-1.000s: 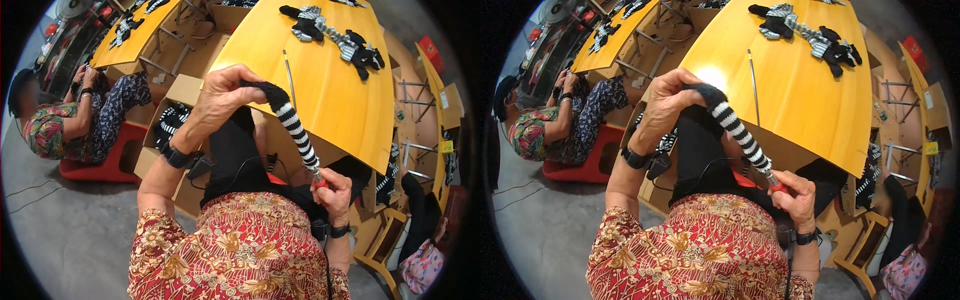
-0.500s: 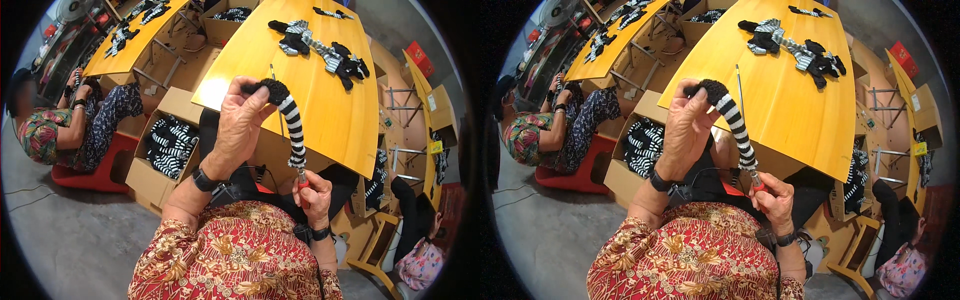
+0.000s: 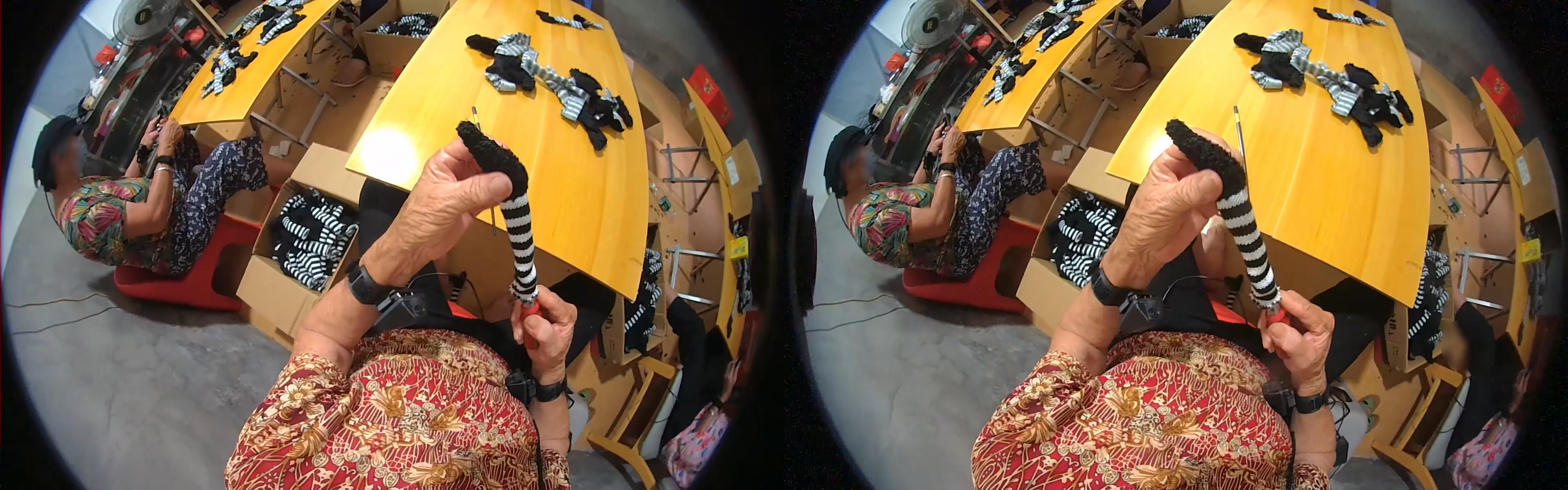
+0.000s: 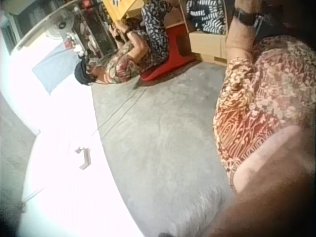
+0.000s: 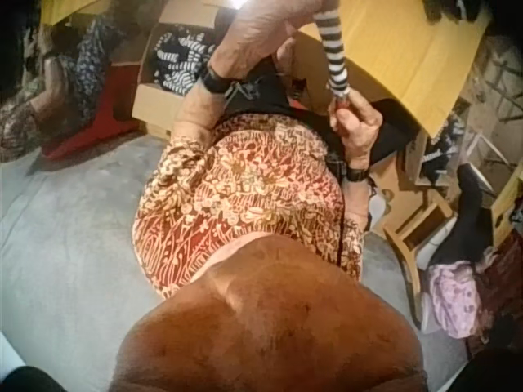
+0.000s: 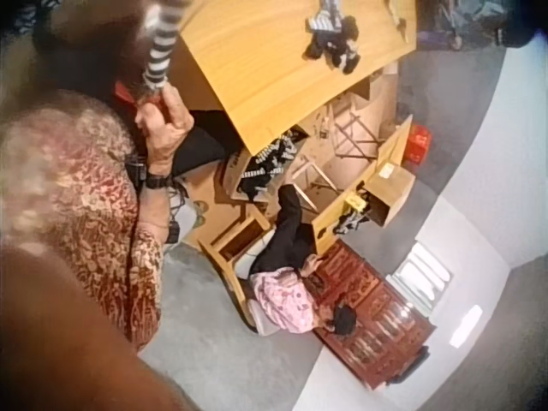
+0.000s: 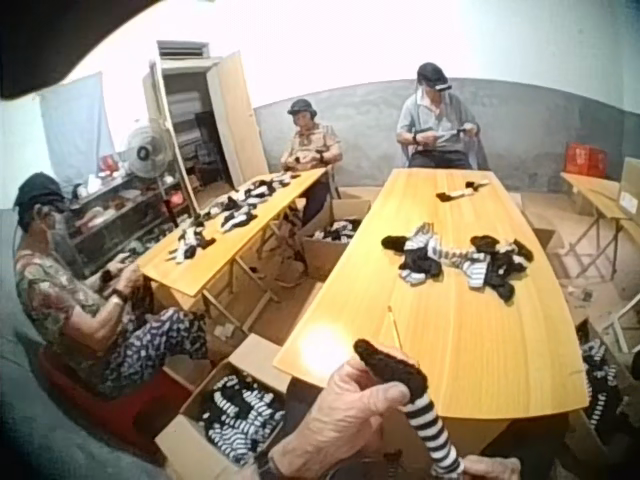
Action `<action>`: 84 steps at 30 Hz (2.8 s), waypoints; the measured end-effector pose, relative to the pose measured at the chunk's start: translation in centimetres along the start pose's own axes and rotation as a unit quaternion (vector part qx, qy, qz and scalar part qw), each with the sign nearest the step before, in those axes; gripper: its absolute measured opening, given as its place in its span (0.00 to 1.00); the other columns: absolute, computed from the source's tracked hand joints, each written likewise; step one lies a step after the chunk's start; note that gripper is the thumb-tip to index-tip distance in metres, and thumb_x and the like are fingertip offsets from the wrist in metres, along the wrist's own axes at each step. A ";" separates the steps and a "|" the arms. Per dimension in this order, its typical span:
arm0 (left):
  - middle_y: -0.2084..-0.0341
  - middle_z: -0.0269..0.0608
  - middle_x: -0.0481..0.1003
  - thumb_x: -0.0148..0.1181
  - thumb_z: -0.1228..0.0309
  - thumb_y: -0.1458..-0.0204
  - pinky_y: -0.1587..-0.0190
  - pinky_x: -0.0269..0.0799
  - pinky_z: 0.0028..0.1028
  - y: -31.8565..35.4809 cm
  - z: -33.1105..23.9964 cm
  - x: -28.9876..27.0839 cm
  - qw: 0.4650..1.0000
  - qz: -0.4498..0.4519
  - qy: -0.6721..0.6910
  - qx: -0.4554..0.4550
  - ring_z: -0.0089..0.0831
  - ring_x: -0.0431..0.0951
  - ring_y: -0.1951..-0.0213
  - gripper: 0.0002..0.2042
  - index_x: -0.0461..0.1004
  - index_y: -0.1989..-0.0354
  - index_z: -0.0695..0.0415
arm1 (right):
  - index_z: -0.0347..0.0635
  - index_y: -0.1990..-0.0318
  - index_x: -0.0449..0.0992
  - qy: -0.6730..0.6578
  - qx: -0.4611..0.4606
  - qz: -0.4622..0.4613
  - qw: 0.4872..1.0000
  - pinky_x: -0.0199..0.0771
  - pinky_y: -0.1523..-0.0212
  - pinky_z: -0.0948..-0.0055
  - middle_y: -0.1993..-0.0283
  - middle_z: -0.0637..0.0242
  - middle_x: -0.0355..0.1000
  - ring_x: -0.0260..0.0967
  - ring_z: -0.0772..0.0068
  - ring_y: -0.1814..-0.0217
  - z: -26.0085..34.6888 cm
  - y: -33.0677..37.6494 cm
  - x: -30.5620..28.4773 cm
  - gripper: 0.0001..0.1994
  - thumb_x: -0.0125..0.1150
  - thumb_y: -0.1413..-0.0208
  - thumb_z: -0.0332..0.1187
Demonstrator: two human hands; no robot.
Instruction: The person sits at a table and uses a red-handled tool to manipulate the toe seam of a black and white striped sock. They repeatedly insert the tool into the sock opening, pull the fabric, and adjust the seam. The person handles multiple socks, placing finished ones on the table and picking up new ones from a pile.
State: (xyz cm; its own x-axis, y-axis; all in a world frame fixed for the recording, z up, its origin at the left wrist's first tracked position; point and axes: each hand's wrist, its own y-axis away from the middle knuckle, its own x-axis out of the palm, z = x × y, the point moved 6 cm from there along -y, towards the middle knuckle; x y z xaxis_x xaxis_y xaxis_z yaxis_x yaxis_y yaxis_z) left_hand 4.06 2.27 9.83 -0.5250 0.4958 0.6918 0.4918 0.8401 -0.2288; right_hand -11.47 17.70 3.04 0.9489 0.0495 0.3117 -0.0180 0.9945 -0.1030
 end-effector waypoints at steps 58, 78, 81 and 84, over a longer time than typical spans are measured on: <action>0.60 0.35 0.74 0.58 0.82 0.50 0.50 0.70 0.27 -2.4 -0.2 -0.5 0.994 -0.083 0.043 0.051 0.24 0.75 0.58 0.18 0.65 0.51 0.55 | 0.32 0.50 0.75 0.374 -0.186 -0.121 0.901 0.68 0.68 0.78 0.68 0.62 0.71 0.68 0.74 0.70 4.9 -1.2 1.7 0.20 0.61 0.54 0.19; 0.57 0.35 0.72 0.63 0.79 0.50 0.50 0.71 0.24 -0.9 -1.2 1.4 0.964 -0.039 -0.195 0.175 0.23 0.72 0.53 0.31 0.59 0.36 0.56 | 0.29 0.52 0.73 0.230 -0.108 -0.131 0.958 0.64 0.73 0.81 0.70 0.66 0.69 0.64 0.80 0.75 3.5 -1.1 0.0 0.16 0.60 0.51 0.20; 0.54 0.36 0.72 0.65 0.75 0.50 0.47 0.70 0.28 -1.3 -4.3 2.0 0.849 0.043 -0.453 0.270 0.27 0.71 0.51 0.25 0.67 0.42 0.59 | 0.30 0.52 0.74 0.169 -0.073 -0.110 0.977 0.64 0.77 0.81 0.70 0.65 0.70 0.66 0.81 0.77 3.4 -0.6 0.0 0.16 0.60 0.51 0.20; 0.60 0.35 0.75 0.67 0.73 0.51 0.48 0.70 0.28 -2.1 -4.3 0.8 0.875 0.151 -0.427 0.174 0.28 0.74 0.56 0.19 0.73 0.50 0.62 | 0.31 0.51 0.75 0.127 -0.043 -0.070 0.988 0.64 0.80 0.82 0.70 0.63 0.73 0.67 0.80 0.78 3.0 -0.1 -0.2 0.16 0.60 0.50 0.21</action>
State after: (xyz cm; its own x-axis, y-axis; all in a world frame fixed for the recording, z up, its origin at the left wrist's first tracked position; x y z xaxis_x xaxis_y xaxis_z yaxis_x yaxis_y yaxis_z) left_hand 5.61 -0.05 13.82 -0.8077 0.5658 -0.1657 0.5349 0.5850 -0.6096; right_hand -12.56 17.86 5.83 0.9888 -0.1243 0.0824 0.1362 0.9779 -0.1588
